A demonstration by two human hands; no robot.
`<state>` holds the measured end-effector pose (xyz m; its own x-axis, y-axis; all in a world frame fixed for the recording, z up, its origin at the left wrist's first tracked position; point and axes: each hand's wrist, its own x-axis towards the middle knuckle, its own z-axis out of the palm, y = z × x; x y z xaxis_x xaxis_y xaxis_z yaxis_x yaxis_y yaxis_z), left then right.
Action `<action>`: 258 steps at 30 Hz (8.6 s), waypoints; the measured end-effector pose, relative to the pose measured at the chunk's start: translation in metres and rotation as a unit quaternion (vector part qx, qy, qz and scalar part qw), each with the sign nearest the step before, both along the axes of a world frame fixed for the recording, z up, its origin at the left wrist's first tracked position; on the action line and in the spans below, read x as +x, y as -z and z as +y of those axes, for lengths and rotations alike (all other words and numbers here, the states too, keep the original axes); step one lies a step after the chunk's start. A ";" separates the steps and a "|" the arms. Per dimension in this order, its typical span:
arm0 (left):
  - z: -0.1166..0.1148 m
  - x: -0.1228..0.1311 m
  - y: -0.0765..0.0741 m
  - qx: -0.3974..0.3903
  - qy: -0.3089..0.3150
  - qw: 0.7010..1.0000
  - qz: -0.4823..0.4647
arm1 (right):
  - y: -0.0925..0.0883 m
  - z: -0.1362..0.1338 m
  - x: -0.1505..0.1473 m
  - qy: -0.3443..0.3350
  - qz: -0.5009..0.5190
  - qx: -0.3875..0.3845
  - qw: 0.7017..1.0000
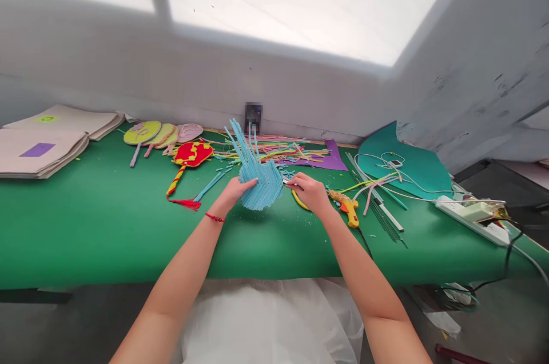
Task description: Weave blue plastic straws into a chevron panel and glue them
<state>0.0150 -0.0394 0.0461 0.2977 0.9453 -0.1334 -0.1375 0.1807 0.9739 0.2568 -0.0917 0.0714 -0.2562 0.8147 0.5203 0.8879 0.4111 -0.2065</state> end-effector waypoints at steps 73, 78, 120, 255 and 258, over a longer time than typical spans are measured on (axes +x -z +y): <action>-0.006 0.026 0.013 0.017 -0.070 0.996 -0.050 | 0.034 0.019 -0.043 -0.026 0.645 -0.260 0.718; -0.003 0.026 0.014 0.009 -0.095 0.995 -0.043 | 0.039 0.023 -0.038 0.002 0.640 -0.239 0.730; -0.027 0.029 0.007 0.465 -0.218 0.772 0.373 | 0.045 0.022 -0.051 -0.053 0.635 -0.155 0.755; -0.004 0.023 0.016 0.031 -0.062 0.997 -0.036 | 0.039 0.032 -0.016 -0.061 0.674 -0.100 0.730; -0.004 0.023 0.017 0.029 -0.074 0.996 -0.041 | 0.041 0.032 -0.018 -0.060 0.685 -0.106 0.718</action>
